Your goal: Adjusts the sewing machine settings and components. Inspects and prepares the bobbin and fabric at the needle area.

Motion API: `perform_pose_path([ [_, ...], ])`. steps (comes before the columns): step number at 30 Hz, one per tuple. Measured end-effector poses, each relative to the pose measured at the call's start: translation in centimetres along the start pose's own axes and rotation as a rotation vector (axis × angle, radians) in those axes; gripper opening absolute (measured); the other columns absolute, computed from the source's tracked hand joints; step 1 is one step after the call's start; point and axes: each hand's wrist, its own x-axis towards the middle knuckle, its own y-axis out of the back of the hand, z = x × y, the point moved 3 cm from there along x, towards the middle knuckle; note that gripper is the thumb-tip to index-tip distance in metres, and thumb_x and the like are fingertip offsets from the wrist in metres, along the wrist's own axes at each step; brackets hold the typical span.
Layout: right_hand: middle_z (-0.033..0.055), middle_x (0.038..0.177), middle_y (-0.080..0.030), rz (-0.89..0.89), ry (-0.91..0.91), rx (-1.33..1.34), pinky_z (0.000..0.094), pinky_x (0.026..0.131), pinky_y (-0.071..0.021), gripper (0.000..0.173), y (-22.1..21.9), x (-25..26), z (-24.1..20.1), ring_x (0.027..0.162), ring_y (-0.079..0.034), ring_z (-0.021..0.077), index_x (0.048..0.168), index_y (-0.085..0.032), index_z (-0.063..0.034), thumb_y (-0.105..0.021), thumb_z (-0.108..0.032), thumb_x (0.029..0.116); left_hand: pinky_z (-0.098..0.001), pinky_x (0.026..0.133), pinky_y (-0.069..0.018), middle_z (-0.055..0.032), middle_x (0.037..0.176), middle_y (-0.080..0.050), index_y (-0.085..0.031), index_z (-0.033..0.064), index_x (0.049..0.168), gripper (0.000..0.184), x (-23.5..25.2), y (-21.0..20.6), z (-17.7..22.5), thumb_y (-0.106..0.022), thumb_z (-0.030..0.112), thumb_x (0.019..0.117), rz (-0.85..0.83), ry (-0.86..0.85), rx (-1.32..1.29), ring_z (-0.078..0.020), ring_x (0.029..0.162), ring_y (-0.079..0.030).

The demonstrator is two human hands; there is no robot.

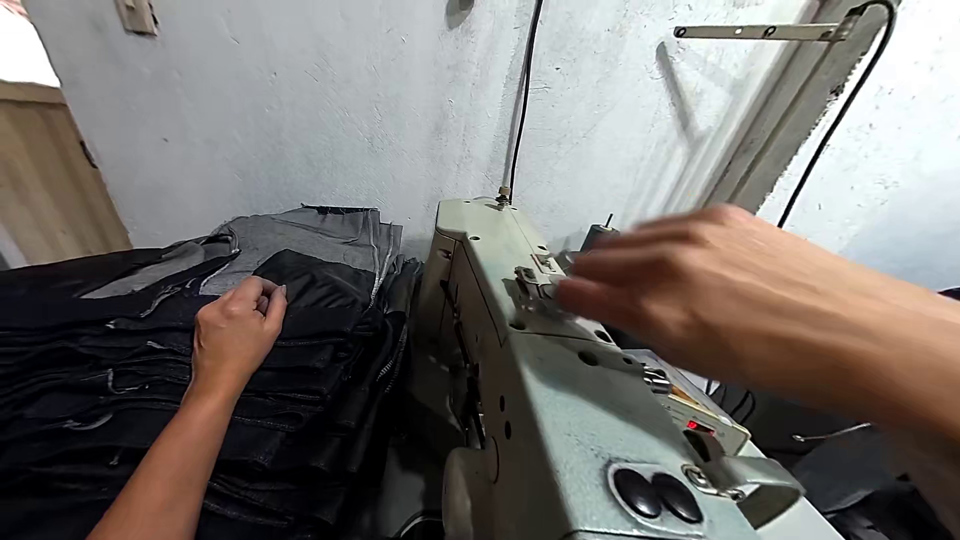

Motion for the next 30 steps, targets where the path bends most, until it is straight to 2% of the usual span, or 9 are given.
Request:
perform_pose_path([
  [3, -0.0005, 0.066, -0.062, -0.184, -0.149, 0.018, 0.0398, 0.041, -0.0434, 0.015, -2.2, -2.0, 1.6, 0.053, -0.062, 0.0206, 0.085, -0.073, -0.0185, -0.069, -0.005, 0.0873, -0.0617, 0.058, -0.0471, -0.0222, 0.069, -0.062, -0.067, -0.0078, 0.094, 0.025, 0.0, -0.1, 0.1, -0.057, 0.014, 0.1008, -0.035, 0.029, 0.017, -0.0419, 0.061, -0.062],
  [6, 0.0074, 0.067, -0.059, -0.095, -0.142, 0.018, 0.0438, 0.043, -0.0421, 0.016, -3.7, 0.0, 3.2, 0.055, -0.061, 0.0280, 0.087, -0.069, -0.0097, -0.059, -0.001, 0.0946, -0.0603, 0.057, -0.0461, -0.0219, 0.068, -0.061, -0.066, -0.0088, 0.093, 0.026, 0.1, 0.0, 0.4, -0.056, 0.014, 0.1000, -0.021, -0.008, 0.003, -0.0410, 0.059, -0.061],
  [9, -0.0015, 0.061, -0.048, -0.010, -0.033, 0.018, 0.0338, 0.039, -0.0329, 0.023, -0.5, 0.3, 0.4, 0.048, -0.050, 0.0170, 0.078, -0.061, -0.0139, -0.047, -0.012, 0.0965, -0.0592, 0.057, -0.0466, -0.0209, 0.068, -0.061, -0.067, -0.0082, 0.094, 0.027, 0.0, -0.1, 0.1, -0.056, 0.015, 0.1001, -0.009, -0.011, -0.014, -0.0395, 0.059, -0.061],
  [13, 0.0009, 0.064, -0.060, -0.362, -0.215, 0.069, 0.0435, 0.046, -0.0439, 0.011, -2.8, -1.6, 2.6, 0.054, -0.061, 0.0231, 0.085, -0.070, -0.0181, -0.068, -0.009, 0.0921, -0.0623, 0.058, -0.0464, -0.0233, 0.069, -0.061, -0.066, -0.0093, 0.094, 0.026, 0.0, -0.1, 0.4, -0.057, 0.013, 0.1008, -0.039, 0.010, 0.002, -0.0430, 0.061, -0.061],
  [19, -0.0018, 0.064, -0.053, -0.071, 0.009, 0.029, 0.0350, 0.041, -0.0383, 0.016, -0.4, -0.4, 0.7, 0.052, -0.055, 0.0174, 0.082, -0.066, -0.0161, -0.055, -0.009, 0.0915, -0.0593, 0.057, -0.0462, -0.0215, 0.067, -0.060, -0.067, -0.0088, 0.092, 0.025, -0.2, 0.0, 0.2, -0.057, 0.013, 0.0996, -0.003, -0.017, 0.003, -0.0403, 0.059, -0.061],
  [21, -0.0012, 0.065, -0.060, -0.287, -0.137, -0.016, 0.0380, 0.042, -0.0441, 0.017, -1.4, -2.9, 1.1, 0.054, -0.061, 0.0194, 0.082, -0.072, -0.0185, -0.070, -0.002, 0.0828, -0.0604, 0.057, -0.0463, -0.0222, 0.067, -0.060, -0.066, -0.0086, 0.093, 0.025, -0.2, 0.1, 0.3, -0.057, 0.013, 0.1003, -0.020, 0.003, 0.010, -0.0413, 0.059, -0.061],
  [24, 0.0115, 0.076, -0.066, -0.572, -0.521, -0.062, 0.0502, 0.056, -0.0475, 0.021, -3.6, -4.0, 3.3, 0.068, -0.066, 0.0335, 0.089, -0.075, -0.0084, -0.062, 0.008, 0.0918, -0.0625, 0.059, -0.0462, -0.0244, 0.070, -0.061, -0.066, -0.0101, 0.094, 0.026, -0.2, 0.2, 0.5, -0.056, 0.013, 0.1009, -0.041, -0.002, 0.013, -0.0438, 0.061, -0.062],
  [27, 0.0099, 0.072, -0.062, -0.051, -0.405, 0.089, 0.0466, 0.049, -0.0465, 0.014, -1.6, -1.2, 2.4, 0.060, -0.064, 0.0297, 0.095, -0.069, -0.0069, -0.057, -0.012, 0.1010, -0.0633, 0.059, -0.0454, -0.0252, 0.069, -0.061, -0.065, -0.0102, 0.094, 0.026, -0.1, 0.1, 0.2, -0.055, 0.013, 0.1013, -0.052, 0.001, 0.015, -0.0446, 0.062, -0.061],
  [30, 0.0040, 0.078, -0.061, 0.210, -0.282, 0.433, 0.0385, 0.064, -0.0504, 0.018, -1.7, 2.8, -0.6, 0.071, -0.062, 0.0207, 0.103, -0.070, -0.0090, -0.066, -0.026, 0.0960, -0.0651, 0.065, -0.0470, -0.0266, 0.075, -0.064, -0.067, -0.0110, 0.098, 0.026, 0.0, 1.0, 0.3, -0.059, 0.013, 0.1011, -0.098, 0.083, -0.074, -0.0451, 0.067, -0.064],
])
